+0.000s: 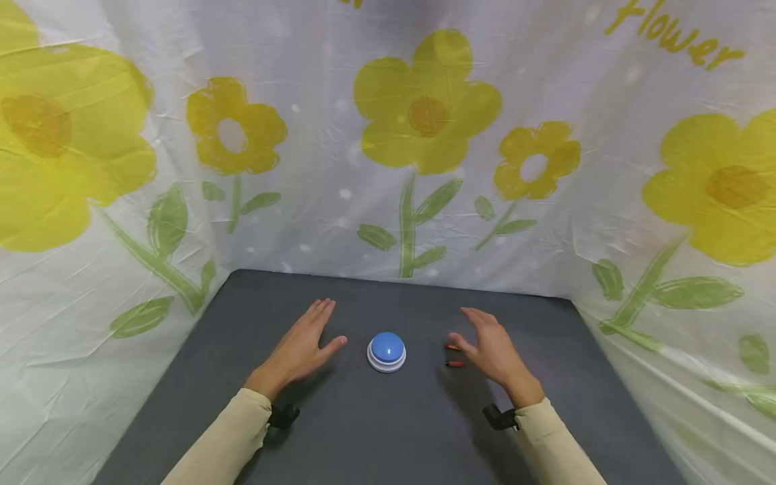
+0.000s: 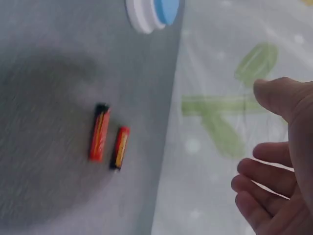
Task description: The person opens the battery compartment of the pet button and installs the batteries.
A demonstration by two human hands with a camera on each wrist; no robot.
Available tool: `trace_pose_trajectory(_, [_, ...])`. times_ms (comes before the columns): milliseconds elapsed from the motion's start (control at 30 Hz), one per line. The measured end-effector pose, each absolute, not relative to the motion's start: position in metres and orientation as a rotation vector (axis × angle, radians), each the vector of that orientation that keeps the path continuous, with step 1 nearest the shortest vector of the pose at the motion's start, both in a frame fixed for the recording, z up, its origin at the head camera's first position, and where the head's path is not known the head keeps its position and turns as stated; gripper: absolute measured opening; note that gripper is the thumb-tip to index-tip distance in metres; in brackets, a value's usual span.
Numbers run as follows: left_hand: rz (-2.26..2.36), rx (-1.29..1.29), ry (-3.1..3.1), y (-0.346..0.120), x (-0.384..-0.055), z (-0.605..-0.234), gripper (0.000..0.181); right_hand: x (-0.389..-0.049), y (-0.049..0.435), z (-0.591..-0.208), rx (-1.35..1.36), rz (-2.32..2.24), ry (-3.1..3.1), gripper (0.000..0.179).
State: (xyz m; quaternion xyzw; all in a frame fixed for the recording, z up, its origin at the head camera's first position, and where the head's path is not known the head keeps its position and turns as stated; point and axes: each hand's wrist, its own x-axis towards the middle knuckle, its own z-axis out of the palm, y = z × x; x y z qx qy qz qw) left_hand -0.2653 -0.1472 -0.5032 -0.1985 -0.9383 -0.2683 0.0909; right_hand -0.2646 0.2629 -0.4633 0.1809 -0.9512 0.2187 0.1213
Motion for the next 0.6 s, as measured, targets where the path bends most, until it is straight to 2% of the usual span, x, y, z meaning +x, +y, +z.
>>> trace_pose_trajectory(233, [-0.844, -0.616, -2.846, -0.135, -0.27, -0.502, 0.084, -0.272, 0.24, -0.463, 0.577, 0.631, -2.848, 0.072])
trace_pose_trajectory(600, [-0.87, -0.677, -2.919, -0.11, -0.28, -0.514, 0.076, -0.283, 0.208, -0.493, 0.678, 0.701, -2.868, 0.068])
